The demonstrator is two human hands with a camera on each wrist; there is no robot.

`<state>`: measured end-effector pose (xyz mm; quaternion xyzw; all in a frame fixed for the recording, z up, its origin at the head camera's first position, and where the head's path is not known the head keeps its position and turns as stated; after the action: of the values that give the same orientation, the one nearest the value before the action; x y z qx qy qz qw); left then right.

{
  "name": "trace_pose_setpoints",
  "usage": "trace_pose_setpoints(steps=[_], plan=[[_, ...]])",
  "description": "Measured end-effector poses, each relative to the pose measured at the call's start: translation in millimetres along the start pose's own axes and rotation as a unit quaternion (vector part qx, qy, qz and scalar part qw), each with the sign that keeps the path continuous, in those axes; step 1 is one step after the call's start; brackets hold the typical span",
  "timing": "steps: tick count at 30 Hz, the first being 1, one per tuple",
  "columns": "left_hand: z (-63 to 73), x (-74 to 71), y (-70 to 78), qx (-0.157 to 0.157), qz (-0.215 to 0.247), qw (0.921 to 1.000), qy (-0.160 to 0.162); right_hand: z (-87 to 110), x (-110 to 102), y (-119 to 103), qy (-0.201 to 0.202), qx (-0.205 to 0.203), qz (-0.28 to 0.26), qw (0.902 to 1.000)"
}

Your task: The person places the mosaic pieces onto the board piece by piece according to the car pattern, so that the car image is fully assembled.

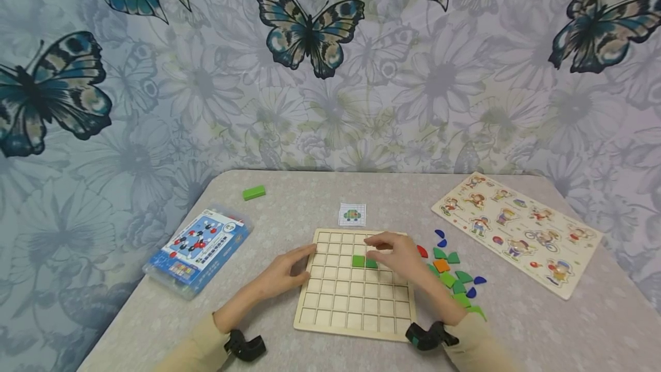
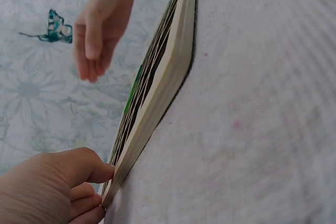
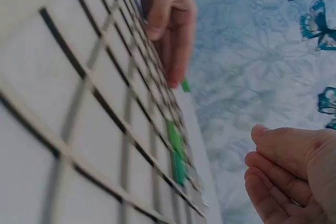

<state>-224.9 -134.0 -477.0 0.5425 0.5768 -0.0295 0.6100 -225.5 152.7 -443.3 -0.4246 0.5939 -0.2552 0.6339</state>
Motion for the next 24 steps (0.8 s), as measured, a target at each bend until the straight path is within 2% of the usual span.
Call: trace_pose_setpoints(steps=[5,12,17,24], plan=[[-1.4,-0.1,-0.2,0.003,0.000,1.0000,0.001,13.3,-48,2,0.042,0.017,0.019,0.9988],[-0.5,0.1,0.0,0.004,0.007,1.0000,0.000,39.8,-99,34,0.090,0.074,0.073,0.9905],[-0.3,0.4,-0.9,0.005,0.001,1.0000,0.002,55.1,-116,57,0.105,0.097,0.110,0.9835],[-0.8,0.8,-0.7,0.001,0.002,1.0000,0.000,63.4,-120,77,0.096,0.100,0.120,0.9829]])
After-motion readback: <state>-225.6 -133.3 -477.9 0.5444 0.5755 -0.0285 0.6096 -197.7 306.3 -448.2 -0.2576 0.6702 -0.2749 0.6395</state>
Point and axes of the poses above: each hand's wrist, its own z-axis away from the middle knuckle, its own x-axis out of the palm, y = z × x, the point moved 3 cm from there along -z, towards the middle knuckle, and after that the axes turned 14 degrees about x, right-handed, at the moved point
